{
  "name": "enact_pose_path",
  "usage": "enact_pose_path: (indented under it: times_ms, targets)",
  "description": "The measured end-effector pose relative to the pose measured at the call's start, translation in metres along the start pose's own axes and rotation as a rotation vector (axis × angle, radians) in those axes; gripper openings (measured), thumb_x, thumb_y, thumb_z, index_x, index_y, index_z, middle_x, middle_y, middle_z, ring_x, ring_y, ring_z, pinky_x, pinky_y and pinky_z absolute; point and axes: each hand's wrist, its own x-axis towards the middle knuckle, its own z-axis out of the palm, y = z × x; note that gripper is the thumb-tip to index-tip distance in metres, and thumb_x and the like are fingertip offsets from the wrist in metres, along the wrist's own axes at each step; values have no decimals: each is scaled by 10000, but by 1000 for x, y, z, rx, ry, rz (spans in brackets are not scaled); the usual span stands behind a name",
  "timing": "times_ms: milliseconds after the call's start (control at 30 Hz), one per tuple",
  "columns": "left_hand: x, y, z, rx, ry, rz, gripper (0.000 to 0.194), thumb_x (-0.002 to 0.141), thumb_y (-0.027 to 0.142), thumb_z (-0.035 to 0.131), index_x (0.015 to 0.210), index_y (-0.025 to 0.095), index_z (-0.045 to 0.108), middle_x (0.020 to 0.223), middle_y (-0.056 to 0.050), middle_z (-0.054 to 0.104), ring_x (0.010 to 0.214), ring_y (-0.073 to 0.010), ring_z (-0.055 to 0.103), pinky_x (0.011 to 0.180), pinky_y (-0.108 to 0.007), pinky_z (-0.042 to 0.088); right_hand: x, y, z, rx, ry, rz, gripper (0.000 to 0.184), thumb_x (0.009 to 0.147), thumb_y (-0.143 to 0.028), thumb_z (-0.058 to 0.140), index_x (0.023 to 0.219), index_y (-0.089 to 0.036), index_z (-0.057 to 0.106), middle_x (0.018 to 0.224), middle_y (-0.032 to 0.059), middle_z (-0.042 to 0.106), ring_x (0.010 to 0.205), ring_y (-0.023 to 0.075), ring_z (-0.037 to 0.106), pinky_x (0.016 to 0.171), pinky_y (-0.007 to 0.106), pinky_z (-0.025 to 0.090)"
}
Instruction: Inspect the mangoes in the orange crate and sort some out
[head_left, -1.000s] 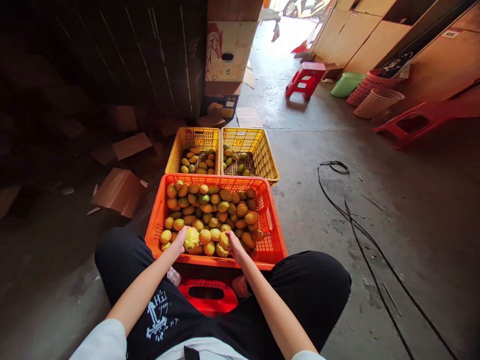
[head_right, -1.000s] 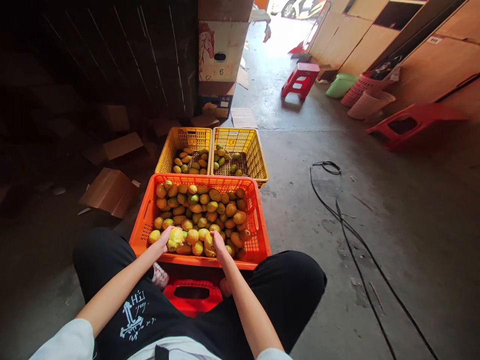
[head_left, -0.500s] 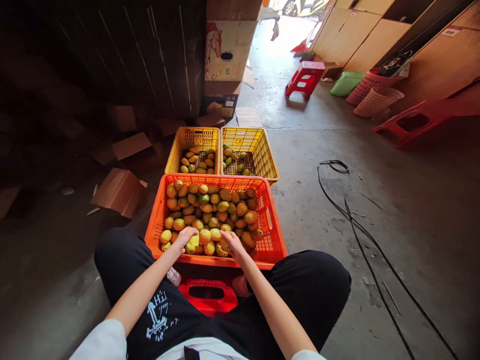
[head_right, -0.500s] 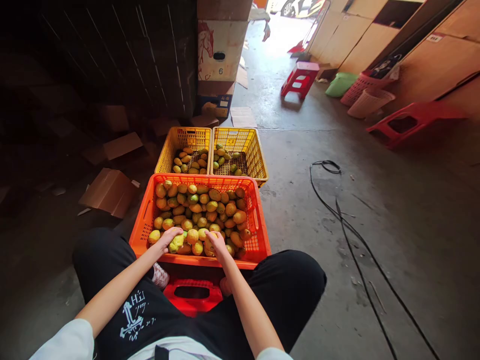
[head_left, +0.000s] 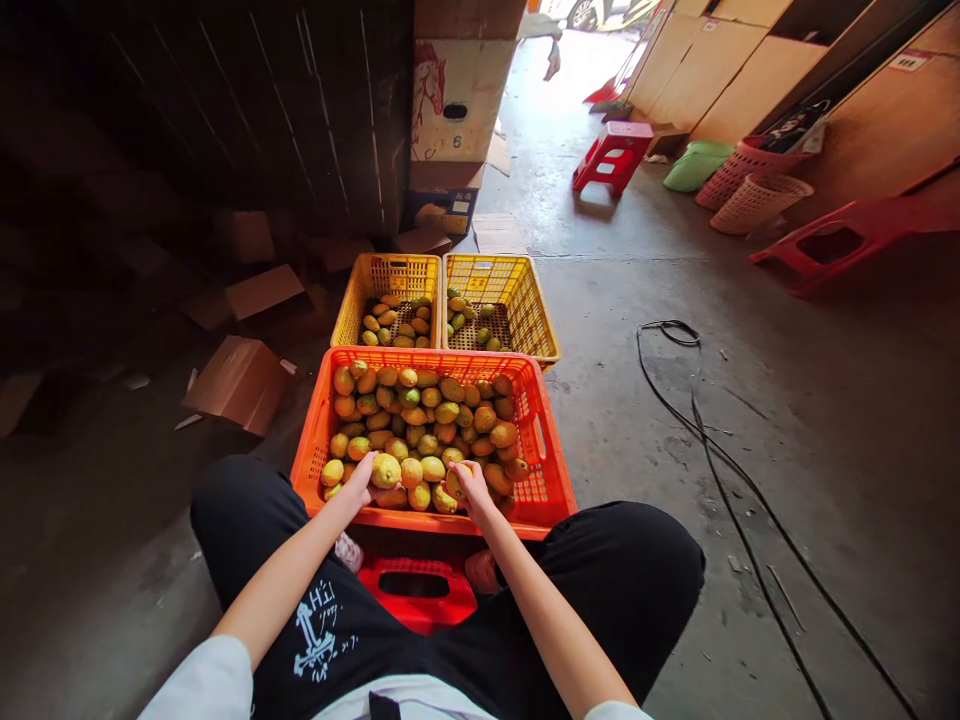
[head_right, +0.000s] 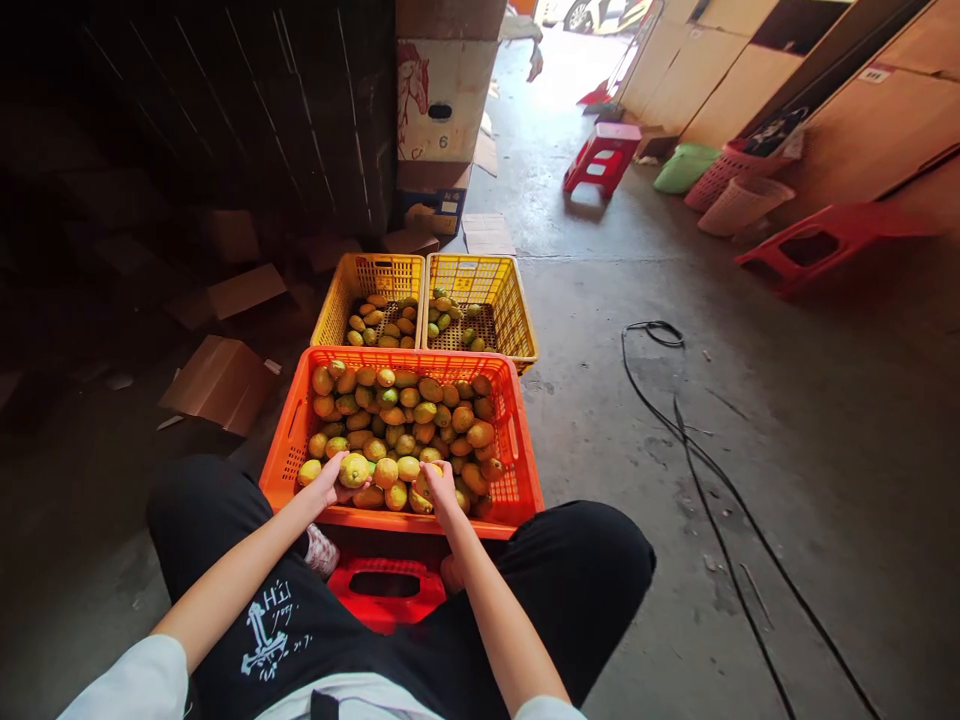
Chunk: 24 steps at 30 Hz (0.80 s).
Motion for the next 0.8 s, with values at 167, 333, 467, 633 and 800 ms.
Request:
enact_pose_path:
  times_ms: [167,333,467,633,800]
  targets:
    - [-14,1,8,-15,4,-28,313,1058,335,449,1279,155,579,962,-131,777,746,-275,777,691,-417,667,3,2,-1,43,-63,29,270,790,-318,787,894,-256,546,793,-30,631,674,170,694,676,326,636]
    - [-17,1,8,45,-24,21,282,986,266,565,1239,168,641,914,-104,777,745,-267,780,703,-376,656,4,3,-3,74,-91,44,203,802,-344,754,867,-244,590,809,-9,667,750,195,715,714,346,651]
    - [-17,2,8,57,-56,40,264,1005,326,540,1191,171,646,859,-86,758,687,-241,768,608,-323,632,3,1,-2,76,-85,114,135,846,-326,681,907,-247,590,803,-3,685,764,211,746,703,346,650]
    - [-9,0,4,99,-42,109,311,960,423,694,1140,191,595,827,-52,722,631,-213,744,549,-287,611,2,-2,1,50,-55,101,189,851,-357,724,910,-245,583,793,-3,676,736,210,744,663,330,642]
    - [5,-6,-5,90,39,179,494,815,353,875,1152,240,532,950,-23,714,671,-176,742,615,-311,649,0,1,1,42,-48,-7,352,728,-317,879,875,-256,566,807,-13,658,740,193,709,660,320,649]
